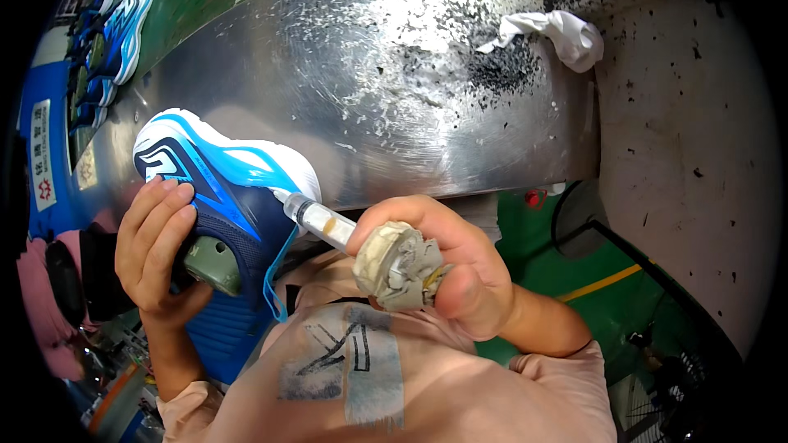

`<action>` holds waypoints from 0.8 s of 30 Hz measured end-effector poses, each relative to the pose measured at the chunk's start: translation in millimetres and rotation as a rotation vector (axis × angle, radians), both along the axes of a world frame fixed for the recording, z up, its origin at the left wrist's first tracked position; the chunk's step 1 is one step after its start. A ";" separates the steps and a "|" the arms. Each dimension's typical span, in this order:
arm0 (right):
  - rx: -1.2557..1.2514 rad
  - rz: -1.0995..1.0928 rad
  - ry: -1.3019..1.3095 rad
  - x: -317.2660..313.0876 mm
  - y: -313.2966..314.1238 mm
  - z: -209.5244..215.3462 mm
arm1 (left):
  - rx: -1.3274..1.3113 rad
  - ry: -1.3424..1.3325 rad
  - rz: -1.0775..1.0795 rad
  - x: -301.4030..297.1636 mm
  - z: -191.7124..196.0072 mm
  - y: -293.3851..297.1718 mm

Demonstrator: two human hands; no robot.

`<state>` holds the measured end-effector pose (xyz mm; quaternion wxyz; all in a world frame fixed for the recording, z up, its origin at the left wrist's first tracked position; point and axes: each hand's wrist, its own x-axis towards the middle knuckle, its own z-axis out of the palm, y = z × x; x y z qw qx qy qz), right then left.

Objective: The person uses a syringe to apply glue to the seams of blue and white sneakers on a factory assembly line. They handle the shoes one at a time, applying the adhesive to the side and heel areas, then placing the finished shoes on a metal table. The person also refills the syringe from a larger container during the process.

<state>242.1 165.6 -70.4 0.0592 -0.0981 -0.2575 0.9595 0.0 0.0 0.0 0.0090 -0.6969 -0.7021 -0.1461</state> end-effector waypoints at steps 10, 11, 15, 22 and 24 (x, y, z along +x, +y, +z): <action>0.054 -0.233 -0.172 -4.0 -20.8 9.1 | -0.168 0.047 -0.246 -27.0 6.0 47.6; 0.036 -0.242 -0.171 -2.7 -22.7 9.8 | -0.187 0.074 -0.319 -30.6 9.8 56.4; 0.001 -0.320 -0.160 2.8 -26.3 11.4 | -0.213 0.191 -0.363 -18.8 6.8 70.1; 0.088 -0.363 -0.134 14.0 -27.6 13.3 | -0.192 0.110 -0.025 28.1 10.2 63.0; 0.112 -0.376 -0.151 15.9 -29.8 17.0 | -0.182 0.070 0.056 40.3 10.2 64.5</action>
